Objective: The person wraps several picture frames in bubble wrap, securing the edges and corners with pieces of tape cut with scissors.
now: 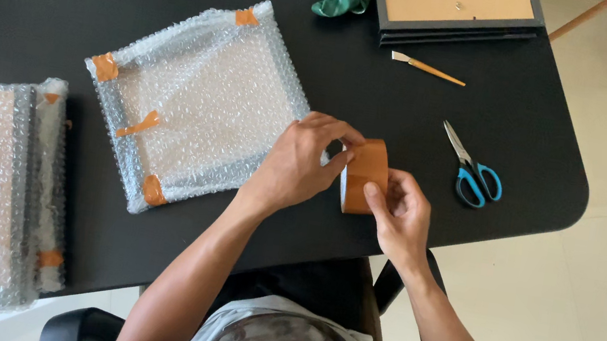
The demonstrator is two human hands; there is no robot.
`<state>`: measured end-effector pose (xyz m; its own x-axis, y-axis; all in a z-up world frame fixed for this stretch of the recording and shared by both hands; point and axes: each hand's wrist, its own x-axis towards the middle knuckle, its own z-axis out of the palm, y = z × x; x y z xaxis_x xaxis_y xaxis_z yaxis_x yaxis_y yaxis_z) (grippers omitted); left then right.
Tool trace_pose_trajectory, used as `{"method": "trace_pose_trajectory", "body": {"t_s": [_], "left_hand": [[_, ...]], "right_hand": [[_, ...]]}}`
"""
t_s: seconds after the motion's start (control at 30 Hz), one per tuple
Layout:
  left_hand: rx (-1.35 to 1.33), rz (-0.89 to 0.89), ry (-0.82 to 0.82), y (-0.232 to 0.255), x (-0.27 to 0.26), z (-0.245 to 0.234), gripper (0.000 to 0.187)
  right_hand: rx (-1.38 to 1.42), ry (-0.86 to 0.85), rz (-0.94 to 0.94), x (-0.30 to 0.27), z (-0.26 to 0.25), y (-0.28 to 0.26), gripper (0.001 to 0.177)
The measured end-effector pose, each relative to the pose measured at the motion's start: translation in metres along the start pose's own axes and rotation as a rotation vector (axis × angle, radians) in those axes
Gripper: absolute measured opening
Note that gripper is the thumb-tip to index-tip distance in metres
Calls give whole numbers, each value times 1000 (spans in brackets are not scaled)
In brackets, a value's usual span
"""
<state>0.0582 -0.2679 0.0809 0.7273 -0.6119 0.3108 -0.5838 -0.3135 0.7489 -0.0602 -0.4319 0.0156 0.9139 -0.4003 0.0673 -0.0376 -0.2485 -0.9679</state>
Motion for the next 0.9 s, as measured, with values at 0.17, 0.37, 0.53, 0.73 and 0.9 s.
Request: {"method": "trace_pose_trajectory", "body": {"t_s": [0.17,0.37,0.53,0.73,0.9], "left_hand": [[2,-13,-29,4,1,-3,18],[-165,1,-37,30,-5,-9,16],[-246,-13,1,36,-3,-13,18],[-406,-63,42,-7,-8,-14,19],[-526,-154,357,-32,-18,-42,18]], "right_hand": [[2,-4,-10,2,-4,5,31],[-90,26,-46,5,-7,21,34],[-103,24,-75,14,-8,20,33],[-136,7,-138,15,-15,17,39],[-117,114,-257,18,-25,35,25]]}}
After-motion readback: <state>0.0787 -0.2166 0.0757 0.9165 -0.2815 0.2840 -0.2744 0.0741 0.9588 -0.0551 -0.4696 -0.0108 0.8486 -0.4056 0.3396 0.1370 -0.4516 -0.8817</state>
